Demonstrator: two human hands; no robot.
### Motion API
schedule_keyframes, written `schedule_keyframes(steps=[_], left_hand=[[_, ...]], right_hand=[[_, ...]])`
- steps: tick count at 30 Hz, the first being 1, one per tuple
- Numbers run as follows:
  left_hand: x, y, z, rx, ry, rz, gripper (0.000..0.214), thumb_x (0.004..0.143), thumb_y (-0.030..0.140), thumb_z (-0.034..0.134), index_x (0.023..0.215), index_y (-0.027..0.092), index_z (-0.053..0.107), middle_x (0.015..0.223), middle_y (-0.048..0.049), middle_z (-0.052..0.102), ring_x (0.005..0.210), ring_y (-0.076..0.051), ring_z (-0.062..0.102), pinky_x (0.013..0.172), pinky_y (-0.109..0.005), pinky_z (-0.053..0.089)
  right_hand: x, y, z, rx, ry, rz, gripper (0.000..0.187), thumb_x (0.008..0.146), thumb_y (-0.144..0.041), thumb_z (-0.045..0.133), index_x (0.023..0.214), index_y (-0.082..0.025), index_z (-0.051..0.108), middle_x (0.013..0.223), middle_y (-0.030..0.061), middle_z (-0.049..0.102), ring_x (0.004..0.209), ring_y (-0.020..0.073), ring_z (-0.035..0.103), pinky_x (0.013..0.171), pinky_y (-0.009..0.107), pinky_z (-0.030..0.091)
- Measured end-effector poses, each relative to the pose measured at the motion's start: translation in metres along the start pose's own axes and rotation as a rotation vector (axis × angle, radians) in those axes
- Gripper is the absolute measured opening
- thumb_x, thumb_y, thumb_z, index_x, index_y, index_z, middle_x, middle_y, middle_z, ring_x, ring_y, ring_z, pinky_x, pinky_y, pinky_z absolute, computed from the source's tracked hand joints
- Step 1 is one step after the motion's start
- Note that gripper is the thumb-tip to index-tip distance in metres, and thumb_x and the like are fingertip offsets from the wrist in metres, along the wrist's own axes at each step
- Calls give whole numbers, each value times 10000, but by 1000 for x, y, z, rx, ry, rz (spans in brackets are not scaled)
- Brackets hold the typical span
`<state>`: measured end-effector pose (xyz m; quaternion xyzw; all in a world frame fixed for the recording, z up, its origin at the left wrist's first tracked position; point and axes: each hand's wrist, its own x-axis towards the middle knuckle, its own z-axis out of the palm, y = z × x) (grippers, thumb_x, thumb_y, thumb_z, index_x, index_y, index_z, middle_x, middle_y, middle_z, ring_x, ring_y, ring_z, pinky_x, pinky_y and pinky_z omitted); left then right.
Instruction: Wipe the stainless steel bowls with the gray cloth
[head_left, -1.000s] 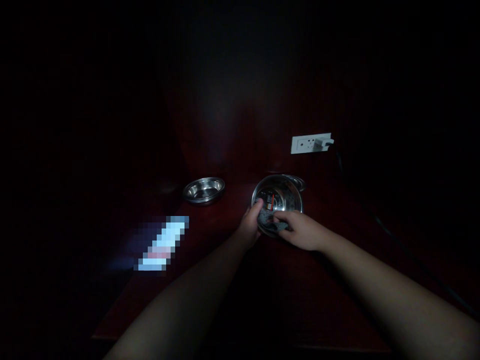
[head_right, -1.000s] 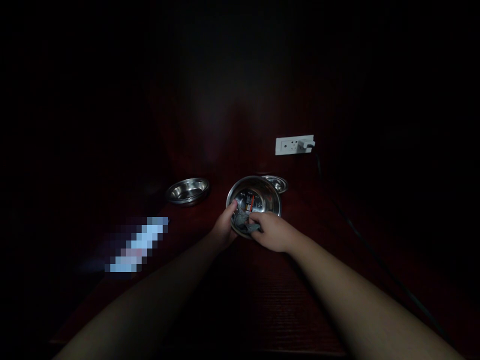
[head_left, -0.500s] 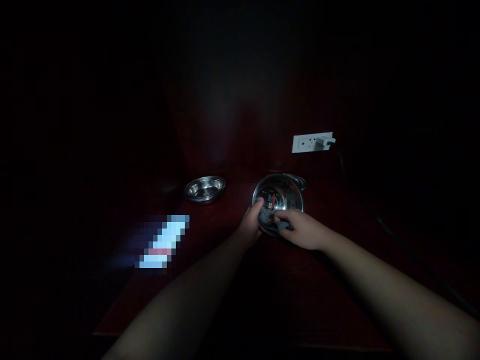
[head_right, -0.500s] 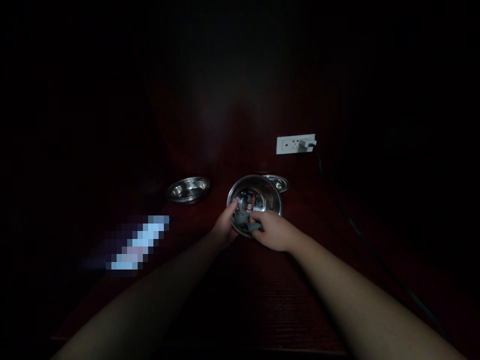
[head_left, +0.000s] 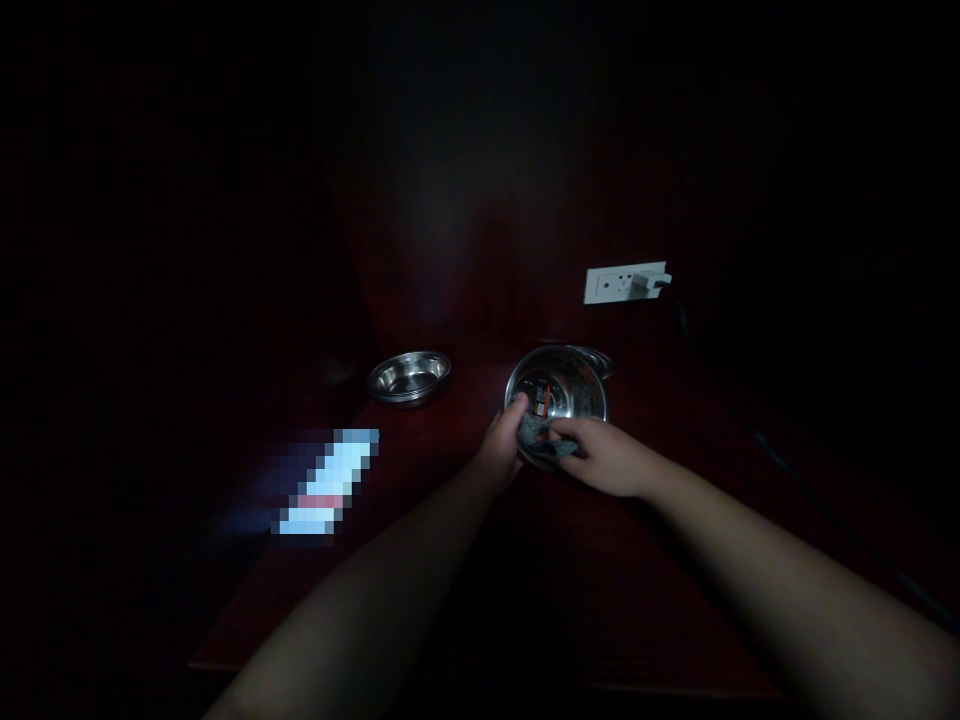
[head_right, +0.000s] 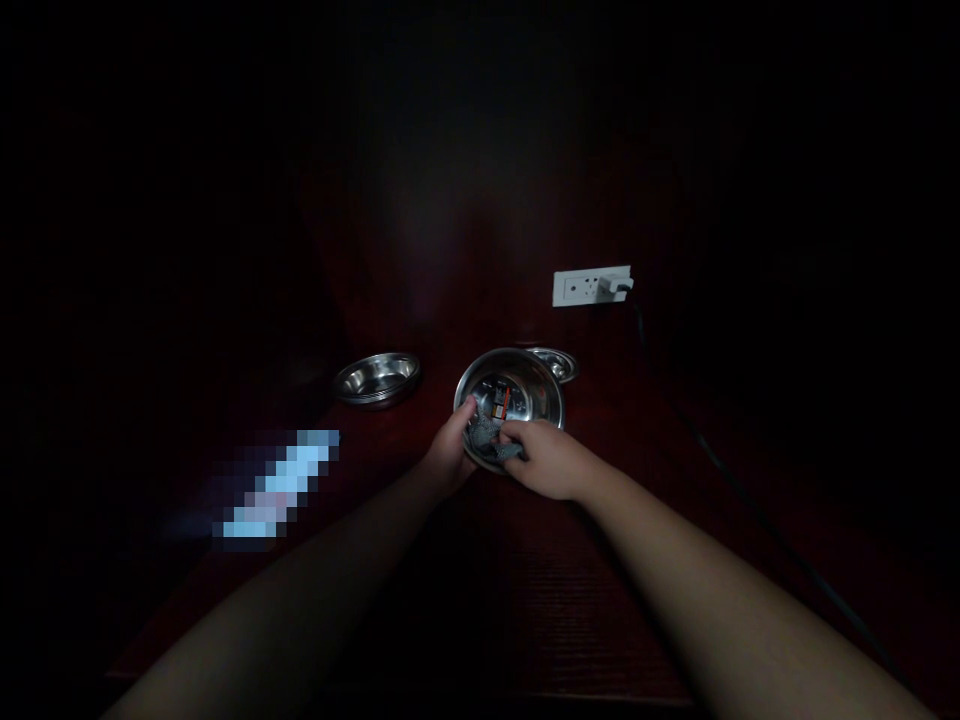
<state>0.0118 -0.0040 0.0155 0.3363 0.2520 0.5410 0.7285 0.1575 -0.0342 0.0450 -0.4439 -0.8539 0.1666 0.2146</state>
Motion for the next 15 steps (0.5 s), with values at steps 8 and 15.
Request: schedule_keyframes(steps=[8, 15], left_hand=[[2, 0, 0, 7, -17, -26, 433, 783, 406, 546, 1100, 114, 584, 1080, -120, 645, 996, -246, 602, 916, -390, 441], [-1, 1, 2, 3, -15, -1, 412, 791, 385, 543, 1104, 121, 583, 1076, -110, 649, 1004, -232, 600, 922, -364, 439]], right_hand=[[1, 1, 0, 6, 2, 38, 107, 691, -193, 491, 780, -184, 551, 728, 15, 591, 657, 135, 520, 618, 253, 366], [1, 0, 0, -1, 17, 47, 75, 699, -206, 484, 746, -186, 539, 706, 13, 587, 634, 132, 514, 605, 254, 368]])
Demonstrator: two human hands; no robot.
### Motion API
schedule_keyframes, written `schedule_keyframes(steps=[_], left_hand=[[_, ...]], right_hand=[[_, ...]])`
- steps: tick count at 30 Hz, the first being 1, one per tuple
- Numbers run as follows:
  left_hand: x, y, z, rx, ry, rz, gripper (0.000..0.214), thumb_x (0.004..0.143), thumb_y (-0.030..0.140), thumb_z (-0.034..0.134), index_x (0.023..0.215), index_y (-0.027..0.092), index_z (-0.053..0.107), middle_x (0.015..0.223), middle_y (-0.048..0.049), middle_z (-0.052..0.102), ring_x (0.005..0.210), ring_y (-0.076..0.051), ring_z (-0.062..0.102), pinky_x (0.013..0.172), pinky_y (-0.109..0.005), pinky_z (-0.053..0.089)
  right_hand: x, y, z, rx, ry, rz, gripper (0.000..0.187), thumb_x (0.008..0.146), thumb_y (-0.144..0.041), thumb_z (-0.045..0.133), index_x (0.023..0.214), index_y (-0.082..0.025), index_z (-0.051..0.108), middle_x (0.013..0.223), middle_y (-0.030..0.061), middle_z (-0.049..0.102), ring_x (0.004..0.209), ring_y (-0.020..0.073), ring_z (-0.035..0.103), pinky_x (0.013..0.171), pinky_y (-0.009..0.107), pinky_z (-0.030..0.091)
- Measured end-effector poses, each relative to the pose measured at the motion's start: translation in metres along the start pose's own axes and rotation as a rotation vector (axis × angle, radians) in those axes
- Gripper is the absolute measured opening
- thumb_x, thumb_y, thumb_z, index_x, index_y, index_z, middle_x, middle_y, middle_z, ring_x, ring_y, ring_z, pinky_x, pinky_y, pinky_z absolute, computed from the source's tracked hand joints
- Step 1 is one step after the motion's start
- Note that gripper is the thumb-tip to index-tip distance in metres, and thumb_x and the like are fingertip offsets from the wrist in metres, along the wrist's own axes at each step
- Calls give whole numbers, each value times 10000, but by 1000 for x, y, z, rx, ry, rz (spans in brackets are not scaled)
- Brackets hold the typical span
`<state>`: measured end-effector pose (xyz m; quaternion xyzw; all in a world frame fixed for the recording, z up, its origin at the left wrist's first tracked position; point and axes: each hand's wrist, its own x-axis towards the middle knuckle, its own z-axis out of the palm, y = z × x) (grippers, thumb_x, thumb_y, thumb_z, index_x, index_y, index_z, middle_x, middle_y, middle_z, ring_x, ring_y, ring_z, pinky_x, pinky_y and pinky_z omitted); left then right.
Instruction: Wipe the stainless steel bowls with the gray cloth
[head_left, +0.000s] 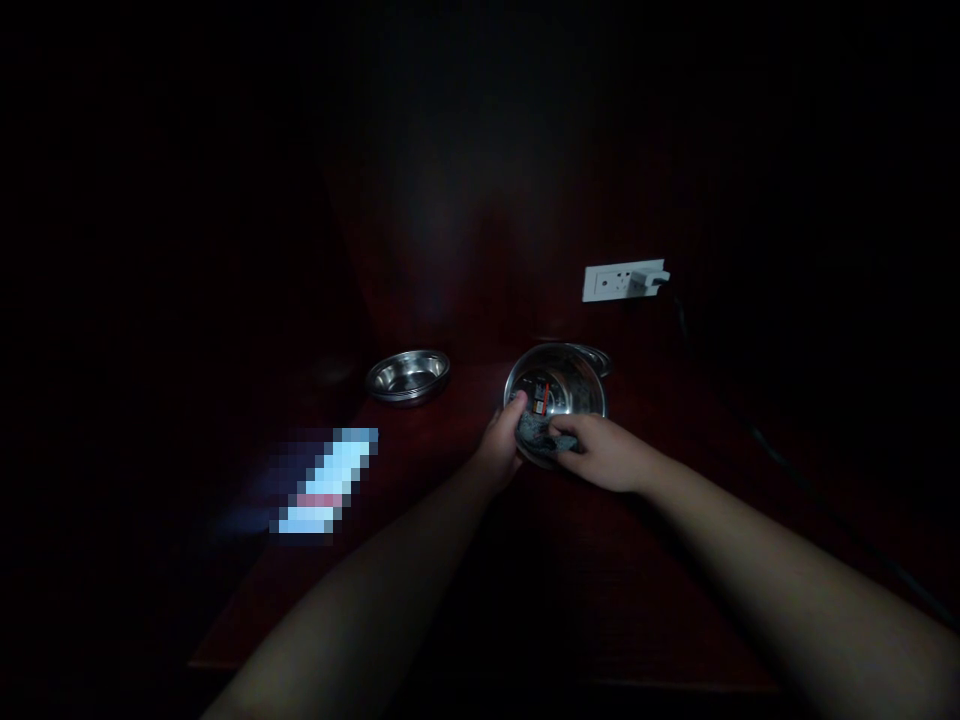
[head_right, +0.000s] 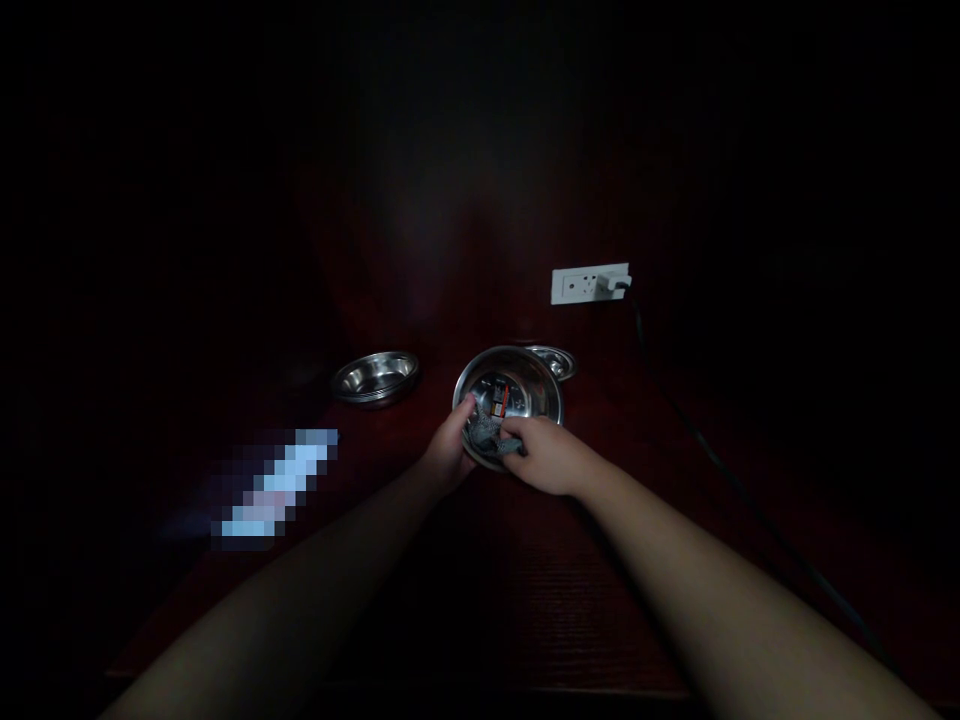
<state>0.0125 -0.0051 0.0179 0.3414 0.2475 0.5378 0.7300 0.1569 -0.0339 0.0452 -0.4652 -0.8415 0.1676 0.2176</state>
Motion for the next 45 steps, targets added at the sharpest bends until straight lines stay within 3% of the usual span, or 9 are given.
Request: schedule_keyframes(steps=[13, 20, 23, 26, 32, 37, 45], left_hand=[[1, -2, -4, 25, 23, -15, 427, 738, 361, 613, 1096, 133, 572, 1054, -110, 649, 960, -227, 614, 872, -355, 467], [-8, -2, -8, 123, -101, 38, 532, 675, 261, 690, 1172, 223, 502, 1102, -75, 624, 967, -224, 605, 829, -379, 483], [-7, -2, -8, 113, -76, 24, 492, 691, 302, 672, 1151, 206, 527, 1126, -88, 618, 1010, -249, 587, 832, -405, 486], [-4, -1, -9, 77, -28, -30, 442, 717, 369, 631, 1106, 169, 570, 1102, -104, 632, 1020, -263, 583, 847, -416, 481], [-5, 2, -7, 48, -69, -133, 401, 751, 431, 564, 1023, 143, 627, 1047, -106, 660, 1017, -254, 589, 899, -414, 452], [-9, 3, -6, 62, -41, -139, 403, 710, 316, 614, 1084, 168, 592, 1064, -100, 652, 990, -260, 598, 844, -453, 479], [-9, 1, -5, 45, -9, -126, 392, 625, 175, 567, 1013, 138, 596, 932, -94, 678, 894, -254, 623, 807, -438, 486]], right_hand=[[-1, 1, 0, 11, 10, -6, 150, 704, -185, 495, 809, -183, 602, 752, 21, 628, 662, 140, 551, 638, 261, 412], [2, 1, 3, 98, 159, -136, 216, 803, -167, 407, 920, -177, 588, 860, 47, 640, 771, 156, 578, 731, 287, 440], [2, -1, 4, 128, 223, -157, 213, 825, -179, 391, 913, -171, 585, 856, 50, 640, 766, 158, 582, 726, 294, 455], [2, -2, 5, 128, 233, -199, 258, 826, -170, 393, 992, -182, 590, 981, 62, 644, 893, 176, 592, 811, 328, 461], [2, 4, 8, 48, 280, -210, 434, 797, -137, 408, 1216, -168, 518, 1273, 90, 526, 1209, 208, 450, 1043, 410, 327], [3, 9, 10, -29, 275, -125, 497, 765, -108, 413, 1251, -168, 499, 1334, 59, 470, 1299, 216, 328, 1086, 420, 269], [4, 9, 5, -133, 236, -33, 460, 757, -100, 434, 1201, -158, 539, 1353, 64, 443, 1318, 237, 283, 1094, 434, 242]])
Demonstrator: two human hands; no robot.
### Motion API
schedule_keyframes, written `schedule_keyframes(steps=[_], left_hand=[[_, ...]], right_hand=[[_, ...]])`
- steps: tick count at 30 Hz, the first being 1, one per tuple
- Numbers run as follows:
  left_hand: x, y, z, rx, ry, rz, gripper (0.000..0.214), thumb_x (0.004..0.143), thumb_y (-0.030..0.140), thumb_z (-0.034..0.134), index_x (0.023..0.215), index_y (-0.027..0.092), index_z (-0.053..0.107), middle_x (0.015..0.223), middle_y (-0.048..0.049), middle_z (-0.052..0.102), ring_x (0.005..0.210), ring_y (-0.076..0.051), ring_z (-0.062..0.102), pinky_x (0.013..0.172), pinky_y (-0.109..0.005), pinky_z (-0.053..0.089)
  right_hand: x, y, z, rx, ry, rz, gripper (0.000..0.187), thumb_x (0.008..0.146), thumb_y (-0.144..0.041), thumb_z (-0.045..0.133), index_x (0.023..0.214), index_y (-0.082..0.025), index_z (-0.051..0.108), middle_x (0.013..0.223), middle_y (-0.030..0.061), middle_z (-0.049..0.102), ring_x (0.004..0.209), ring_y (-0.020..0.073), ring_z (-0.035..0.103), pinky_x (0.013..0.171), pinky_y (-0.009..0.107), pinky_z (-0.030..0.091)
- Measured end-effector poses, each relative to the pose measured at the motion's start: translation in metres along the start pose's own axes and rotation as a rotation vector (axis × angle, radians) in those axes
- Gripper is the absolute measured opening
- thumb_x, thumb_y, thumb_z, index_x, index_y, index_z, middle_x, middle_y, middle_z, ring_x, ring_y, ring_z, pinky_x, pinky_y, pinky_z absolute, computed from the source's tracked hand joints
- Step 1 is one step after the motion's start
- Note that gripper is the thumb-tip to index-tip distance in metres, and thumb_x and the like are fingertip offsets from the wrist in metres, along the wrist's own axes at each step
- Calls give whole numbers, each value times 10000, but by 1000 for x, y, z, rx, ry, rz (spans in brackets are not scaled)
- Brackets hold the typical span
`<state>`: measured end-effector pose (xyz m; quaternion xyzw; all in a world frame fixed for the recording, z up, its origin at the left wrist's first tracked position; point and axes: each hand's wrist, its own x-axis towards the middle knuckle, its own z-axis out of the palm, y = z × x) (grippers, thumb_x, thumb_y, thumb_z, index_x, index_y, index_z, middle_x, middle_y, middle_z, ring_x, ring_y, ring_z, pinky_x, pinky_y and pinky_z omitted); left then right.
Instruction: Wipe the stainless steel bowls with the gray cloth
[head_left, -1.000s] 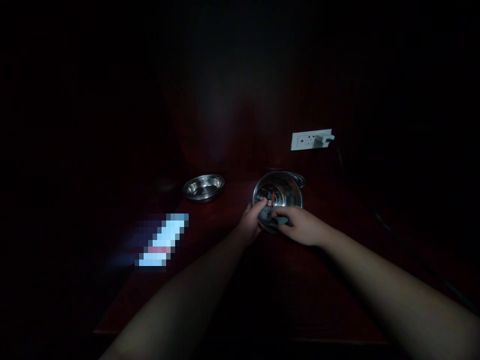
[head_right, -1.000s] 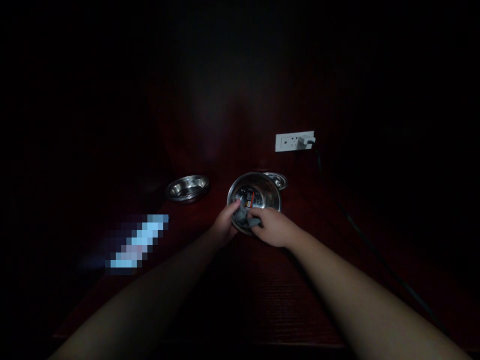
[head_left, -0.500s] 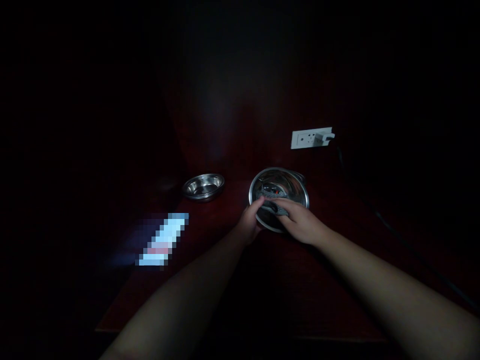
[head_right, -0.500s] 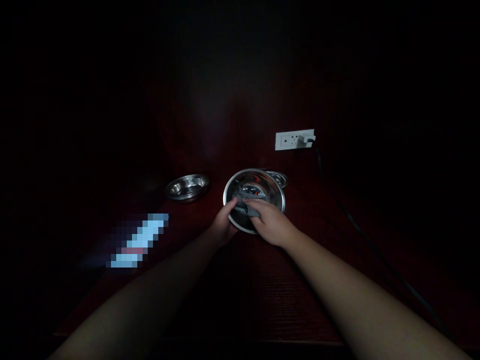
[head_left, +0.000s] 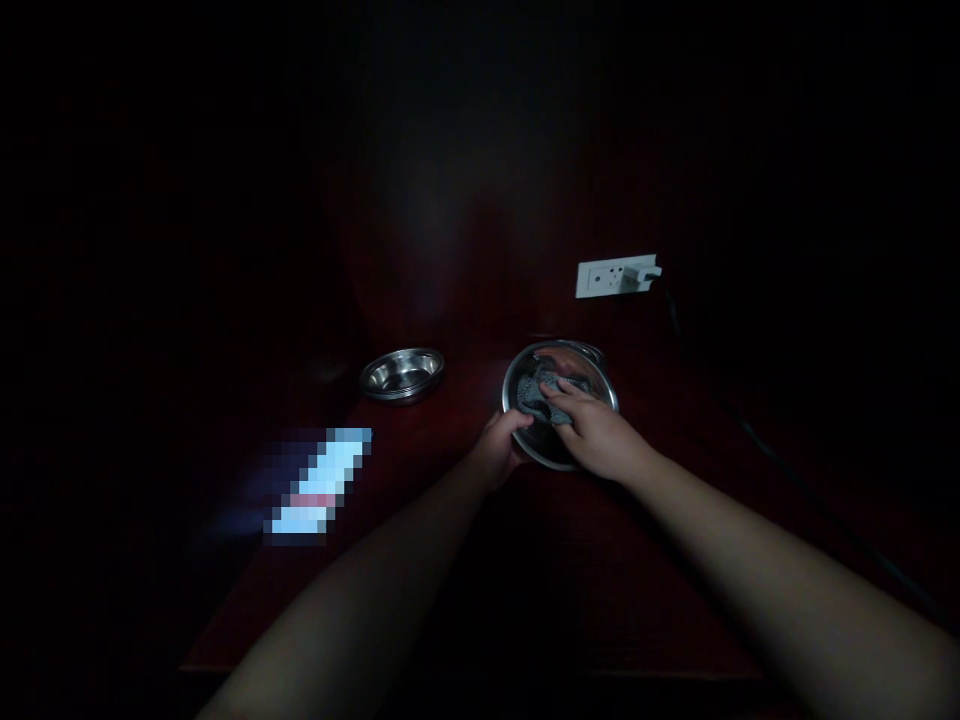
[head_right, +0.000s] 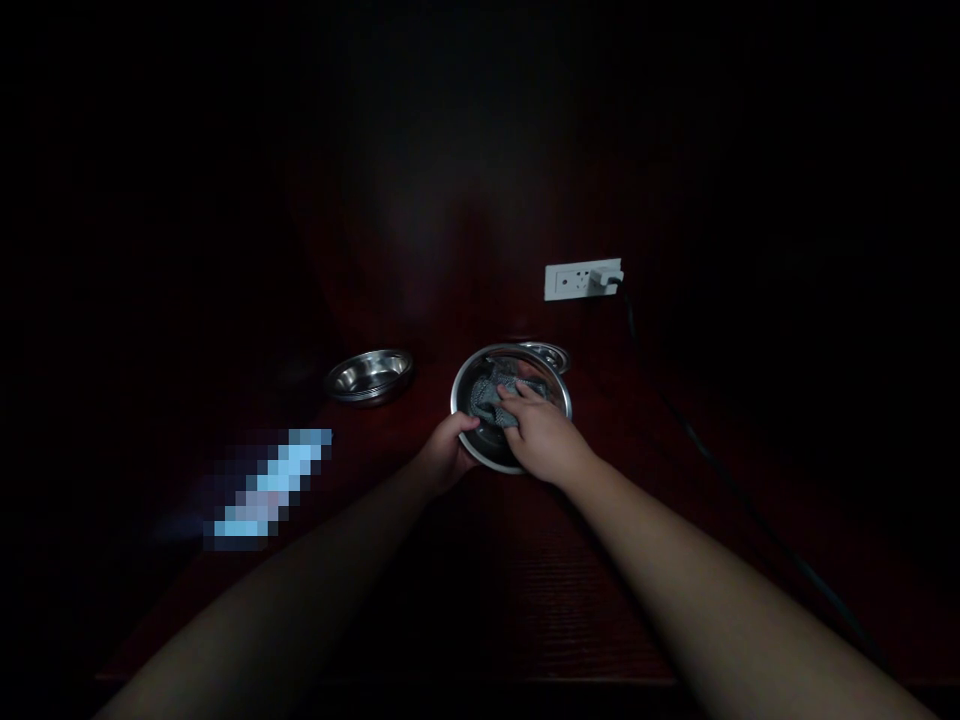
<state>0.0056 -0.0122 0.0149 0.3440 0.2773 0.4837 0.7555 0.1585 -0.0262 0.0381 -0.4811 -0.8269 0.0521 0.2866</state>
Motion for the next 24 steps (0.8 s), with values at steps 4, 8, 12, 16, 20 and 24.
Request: schedule_keyframes(steps=[4, 8, 12, 16, 20, 24], left_hand=[[2, -2, 0, 14, 35, -9, 407, 600, 169, 548, 1005, 139, 582, 904, -95, 676, 875, -255, 625, 796, -436, 485], [3, -4, 0, 42, 52, -9, 411, 591, 172, 542, 999, 138, 573, 862, -89, 669, 833, -249, 625, 778, -435, 487], [2, -3, 1, 49, 32, 17, 454, 588, 159, 543, 1042, 154, 553, 897, -89, 657, 836, -236, 613, 765, -422, 486], [3, -3, 0, 56, 60, 49, 468, 588, 162, 552, 1056, 173, 527, 949, -92, 639, 840, -234, 602, 738, -424, 489], [6, -4, -1, 74, 74, 78, 442, 585, 162, 555, 1025, 184, 524, 902, -68, 628, 772, -207, 601, 704, -403, 497], [7, -5, -2, 78, 94, 79, 400, 627, 203, 595, 1021, 186, 529, 907, -69, 633, 772, -200, 607, 704, -386, 499]], right_hand=[[1, -2, -3, -90, -12, 43, 444, 758, -123, 438, 1189, -106, 543, 1327, 105, 471, 1305, 252, 310, 1085, 420, 258], [1, -5, -5, -178, -39, 63, 457, 765, -139, 436, 1208, -61, 523, 1286, 162, 501, 1268, 255, 373, 1061, 391, 289], [0, -7, -9, -260, -87, 95, 406, 786, -185, 427, 1148, -65, 565, 1155, 189, 590, 1115, 275, 526, 989, 401, 352], [-2, -8, -12, -251, -205, 129, 283, 798, -214, 412, 956, -155, 639, 892, 132, 669, 833, 243, 619, 764, 354, 451], [-3, -9, -13, -126, -288, 75, 228, 780, -186, 423, 860, -190, 636, 822, 79, 664, 748, 188, 609, 696, 290, 436], [-4, -11, -12, -41, -276, 19, 221, 785, -176, 417, 874, -193, 619, 826, 64, 661, 747, 171, 600, 709, 277, 427]])
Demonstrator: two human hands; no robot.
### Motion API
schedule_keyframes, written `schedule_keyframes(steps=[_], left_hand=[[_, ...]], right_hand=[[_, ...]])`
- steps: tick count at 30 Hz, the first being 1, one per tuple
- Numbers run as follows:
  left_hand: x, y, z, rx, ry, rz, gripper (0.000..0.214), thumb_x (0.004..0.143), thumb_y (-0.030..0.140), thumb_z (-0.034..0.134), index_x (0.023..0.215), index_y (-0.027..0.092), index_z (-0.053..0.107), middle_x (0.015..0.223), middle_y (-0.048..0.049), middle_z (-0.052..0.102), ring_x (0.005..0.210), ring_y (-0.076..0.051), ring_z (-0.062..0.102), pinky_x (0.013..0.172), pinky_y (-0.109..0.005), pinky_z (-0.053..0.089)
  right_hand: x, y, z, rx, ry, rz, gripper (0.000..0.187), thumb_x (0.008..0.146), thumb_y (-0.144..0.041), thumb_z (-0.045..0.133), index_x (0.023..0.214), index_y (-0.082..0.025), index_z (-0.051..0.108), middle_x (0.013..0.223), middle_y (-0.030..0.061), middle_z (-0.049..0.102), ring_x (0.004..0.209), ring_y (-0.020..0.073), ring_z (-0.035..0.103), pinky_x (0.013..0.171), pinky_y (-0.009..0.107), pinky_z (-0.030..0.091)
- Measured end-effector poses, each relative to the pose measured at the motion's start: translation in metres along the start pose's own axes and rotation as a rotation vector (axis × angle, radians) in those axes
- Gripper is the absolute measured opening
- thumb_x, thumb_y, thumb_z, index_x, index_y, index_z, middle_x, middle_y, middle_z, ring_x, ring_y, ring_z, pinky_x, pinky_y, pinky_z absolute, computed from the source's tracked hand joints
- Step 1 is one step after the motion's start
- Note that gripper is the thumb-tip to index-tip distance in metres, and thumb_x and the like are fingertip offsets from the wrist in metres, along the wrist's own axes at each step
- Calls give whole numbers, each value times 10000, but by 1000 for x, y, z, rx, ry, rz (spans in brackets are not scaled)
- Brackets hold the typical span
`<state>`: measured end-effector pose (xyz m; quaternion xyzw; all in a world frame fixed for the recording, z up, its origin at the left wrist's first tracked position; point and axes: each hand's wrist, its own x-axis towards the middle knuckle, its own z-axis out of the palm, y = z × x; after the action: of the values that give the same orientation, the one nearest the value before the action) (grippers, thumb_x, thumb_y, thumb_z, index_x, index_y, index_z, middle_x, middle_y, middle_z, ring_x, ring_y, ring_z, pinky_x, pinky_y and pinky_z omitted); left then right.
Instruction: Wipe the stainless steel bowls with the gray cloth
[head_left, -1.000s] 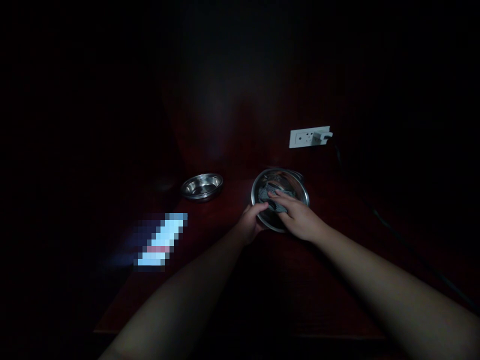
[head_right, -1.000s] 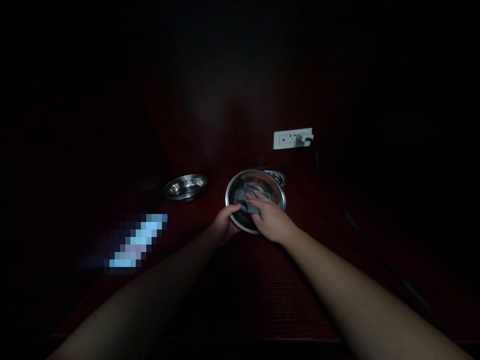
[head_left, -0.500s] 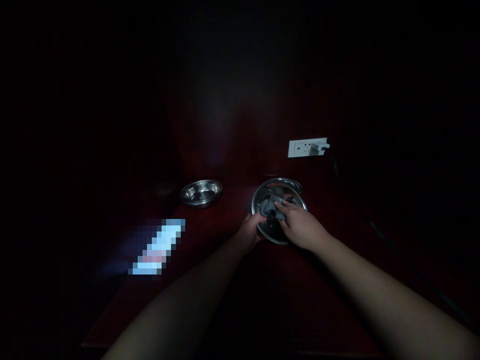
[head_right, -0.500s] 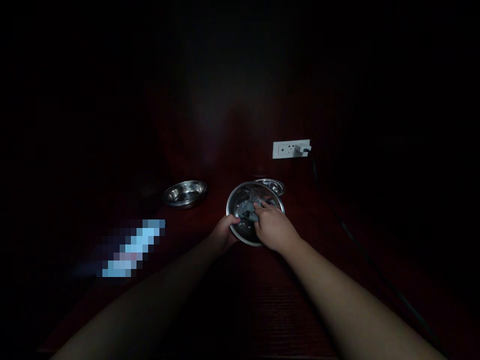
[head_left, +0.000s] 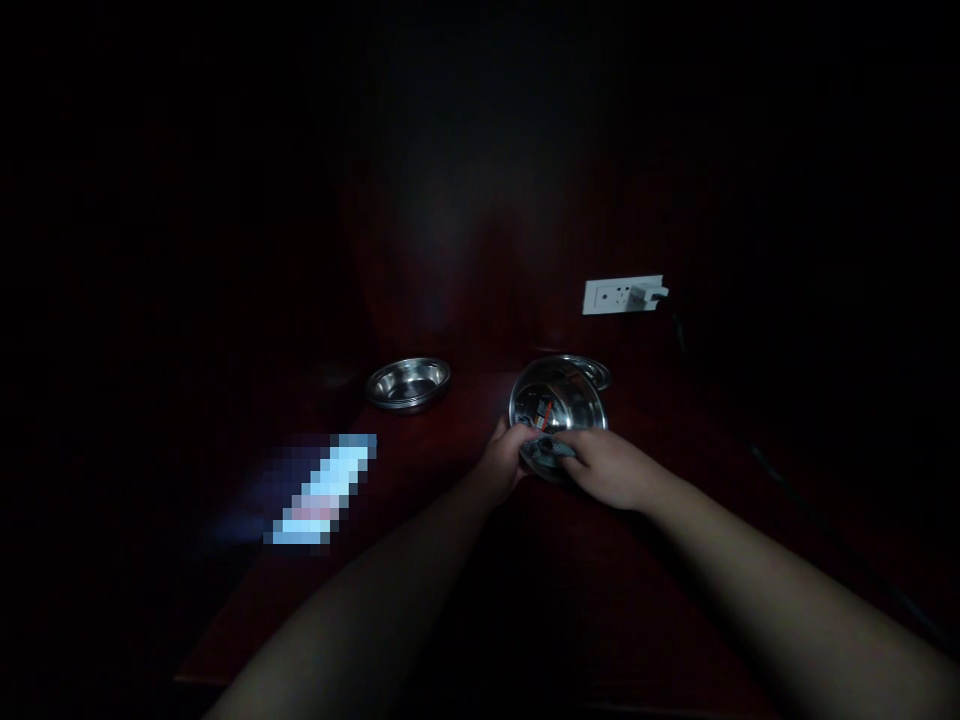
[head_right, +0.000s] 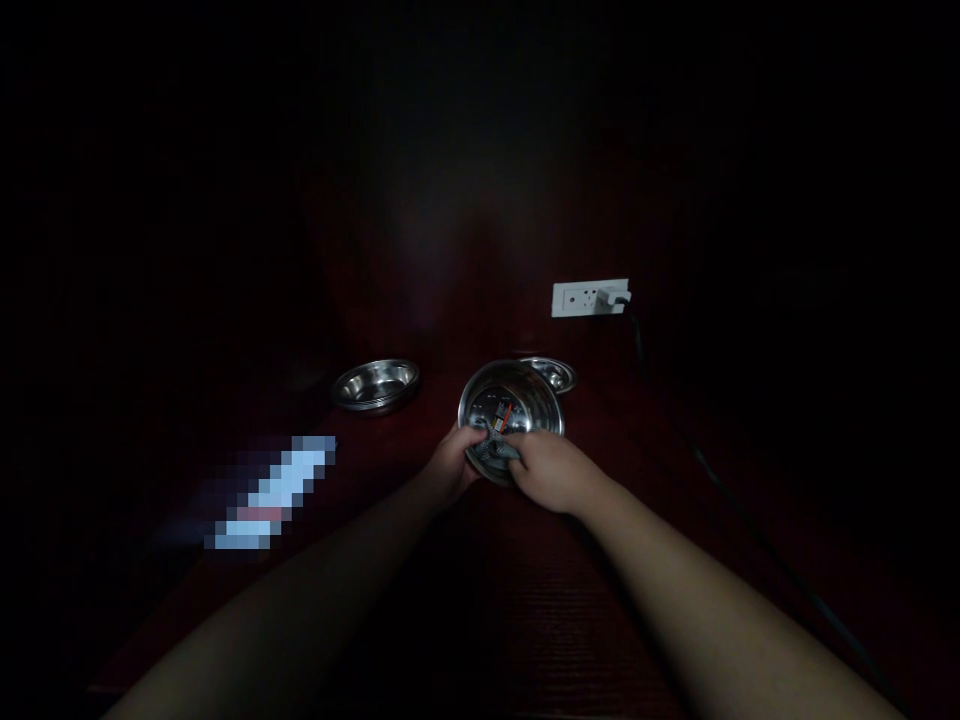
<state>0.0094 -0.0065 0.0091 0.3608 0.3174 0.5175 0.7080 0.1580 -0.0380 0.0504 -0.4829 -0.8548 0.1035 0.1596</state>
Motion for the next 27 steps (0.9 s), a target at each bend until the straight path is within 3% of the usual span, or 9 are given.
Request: schedule_keyframes(steps=[8, 19, 27], left_hand=[[3, 0, 0, -44, -27, -18, 490, 691, 381, 634, 1122, 185, 508, 1001, -110, 637, 829, -229, 620, 682, -373, 503], [3, 0, 2, -53, -9, -15, 494, 701, 399, 633, 1129, 183, 513, 949, -101, 657, 791, -222, 628, 672, -358, 501], [5, -2, -1, -30, -24, -21, 538, 691, 411, 639, 1152, 167, 504, 1024, -130, 639, 818, -230, 631, 657, -349, 504]], right_hand=[[0, -5, 4, 130, 47, -76, 189, 815, -209, 410, 849, -169, 592, 796, 61, 645, 695, 150, 572, 671, 265, 416], [1, -4, 6, 172, 86, -94, 150, 786, -270, 476, 779, -170, 586, 725, 37, 621, 625, 130, 527, 605, 262, 384], [0, -4, 3, 190, 62, -51, 161, 789, -287, 481, 798, -169, 590, 712, 23, 625, 610, 126, 534, 605, 262, 392]])
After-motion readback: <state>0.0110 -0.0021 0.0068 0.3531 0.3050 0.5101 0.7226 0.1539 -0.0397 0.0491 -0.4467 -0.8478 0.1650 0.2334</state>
